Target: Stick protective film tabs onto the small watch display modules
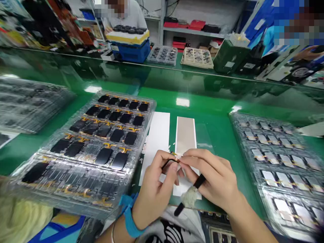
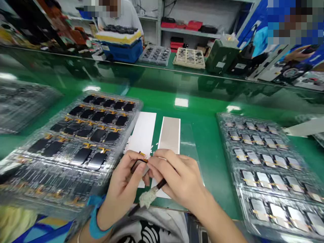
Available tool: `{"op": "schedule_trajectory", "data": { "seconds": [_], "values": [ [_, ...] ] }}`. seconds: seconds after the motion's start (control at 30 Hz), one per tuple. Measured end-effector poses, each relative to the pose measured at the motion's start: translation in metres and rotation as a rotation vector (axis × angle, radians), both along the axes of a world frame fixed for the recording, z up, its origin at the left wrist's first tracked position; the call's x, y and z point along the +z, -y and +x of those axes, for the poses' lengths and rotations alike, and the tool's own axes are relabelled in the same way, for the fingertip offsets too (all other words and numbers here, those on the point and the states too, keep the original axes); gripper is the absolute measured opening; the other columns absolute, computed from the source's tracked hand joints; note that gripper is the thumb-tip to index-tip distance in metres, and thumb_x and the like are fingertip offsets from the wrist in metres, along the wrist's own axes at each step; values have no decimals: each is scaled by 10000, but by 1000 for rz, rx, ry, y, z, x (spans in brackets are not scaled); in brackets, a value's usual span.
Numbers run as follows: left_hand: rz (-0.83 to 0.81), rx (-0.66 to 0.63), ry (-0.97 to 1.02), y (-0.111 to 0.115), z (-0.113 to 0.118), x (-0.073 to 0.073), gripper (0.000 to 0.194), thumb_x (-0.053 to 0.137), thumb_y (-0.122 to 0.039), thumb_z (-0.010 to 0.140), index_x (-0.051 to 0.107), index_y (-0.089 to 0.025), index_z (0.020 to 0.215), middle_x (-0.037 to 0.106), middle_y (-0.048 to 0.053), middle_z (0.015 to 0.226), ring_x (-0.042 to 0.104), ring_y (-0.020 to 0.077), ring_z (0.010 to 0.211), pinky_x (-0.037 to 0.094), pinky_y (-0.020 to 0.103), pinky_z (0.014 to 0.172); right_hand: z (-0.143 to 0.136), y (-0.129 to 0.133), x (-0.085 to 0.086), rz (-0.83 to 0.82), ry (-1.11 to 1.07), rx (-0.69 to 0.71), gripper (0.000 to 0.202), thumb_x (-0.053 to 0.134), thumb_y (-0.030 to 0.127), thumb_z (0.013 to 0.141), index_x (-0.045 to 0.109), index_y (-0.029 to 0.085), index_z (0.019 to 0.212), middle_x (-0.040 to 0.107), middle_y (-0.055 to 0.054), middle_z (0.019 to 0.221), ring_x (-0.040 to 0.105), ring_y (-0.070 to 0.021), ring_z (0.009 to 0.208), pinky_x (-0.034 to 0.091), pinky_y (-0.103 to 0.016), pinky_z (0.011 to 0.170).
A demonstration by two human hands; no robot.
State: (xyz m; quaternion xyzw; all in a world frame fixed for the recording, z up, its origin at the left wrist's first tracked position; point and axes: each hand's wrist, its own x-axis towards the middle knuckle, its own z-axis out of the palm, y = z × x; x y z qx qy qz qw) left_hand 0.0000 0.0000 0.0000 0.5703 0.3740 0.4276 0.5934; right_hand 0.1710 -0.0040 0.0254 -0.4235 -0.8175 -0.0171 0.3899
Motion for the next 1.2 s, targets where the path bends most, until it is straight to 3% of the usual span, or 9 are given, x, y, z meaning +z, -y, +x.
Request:
{"op": "schedule_trajectory", "data": {
  "seconds": [0.13, 0.33, 0.53, 0.67, 0.8, 0.87, 0.97, 1.1, 1.2],
  "values": [
    [48, 15, -66, -7, 1, -6, 84, 476, -304, 1040, 539, -248, 1036, 522, -47, 799, 579, 64, 663, 471, 159, 624, 0, -2, -11, 19, 24, -22, 236, 634, 37, 887, 646, 115, 1109, 720, -73, 1008, 699, -134, 842, 568, -247, 699],
    [94, 64, -98, -12, 8, -16, 86, 504, -260, 1020, 578, -223, 1046, 564, -32, 783, 590, 91, 662, 472, 195, 637, 0, -3, -23, -81, 6, -63, 289, 589, 20, 896, 631, 131, 1160, 714, -65, 1064, 703, -138, 902, 570, -243, 723],
    [131, 101, -137, -14, 7, -19, 69, 527, -224, 1003, 596, -218, 997, 598, -21, 786, 604, 112, 735, 460, 203, 669, -9, -7, -19, -150, -61, -91, 172, 572, 68, 914, 648, 136, 1052, 702, -54, 956, 685, -134, 854, 535, -231, 678],
    [90, 75, -72, -11, 4, -22, 69, 511, -236, 1014, 577, -218, 1007, 622, -20, 776, 587, 105, 710, 450, 200, 672, -9, -25, -12, -417, -321, -124, 123, 577, 100, 907, 670, 181, 909, 675, -3, 826, 611, -92, 651, 447, -215, 549],
    [10, 87, 24, -7, 5, -24, 63, 480, -277, 1033, 520, -229, 1042, 532, -53, 691, 533, 89, 622, 429, 191, 620, -8, -45, -23, -787, -439, -72, 223, 595, -2, 766, 693, 197, 793, 687, 1, 824, 624, -131, 769, 454, -253, 689],
    [-11, 110, 45, -6, 5, -24, 56, 494, -291, 1029, 488, -239, 1048, 522, -59, 697, 525, 84, 615, 423, 185, 606, -9, -50, -32, -846, -487, -91, 131, 653, 76, 771, 653, 182, 694, 651, 10, 721, 587, -127, 687, 433, -258, 642],
    [-40, 107, 49, -6, 6, -24, 76, 499, -307, 1026, 461, -244, 1046, 526, -64, 680, 513, 85, 600, 413, 178, 580, -10, -48, -36, -882, -618, -98, 246, 738, 311, 797, 592, 182, 648, 575, 36, 614, 498, -99, 565, 394, -242, 550],
    [-60, 120, 42, -6, 5, -23, 97, 510, -319, 1019, 446, -248, 1039, 526, -63, 654, 517, 97, 609, 386, 171, 533, -6, -38, -29, -1151, -874, 142, 286, 771, 440, 782, 662, 181, 731, 600, 40, 599, 506, -87, 529, 422, -242, 553],
    [-51, 117, 31, -6, 5, -24, 106, 515, -318, 1015, 436, -251, 1033, 514, -66, 646, 505, 98, 599, 357, 167, 506, -3, -33, -26, -1200, -987, 244, 235, 735, 404, 836, 695, 186, 761, 682, 9, 670, 619, -111, 627, 482, -251, 623]
  ]
}}
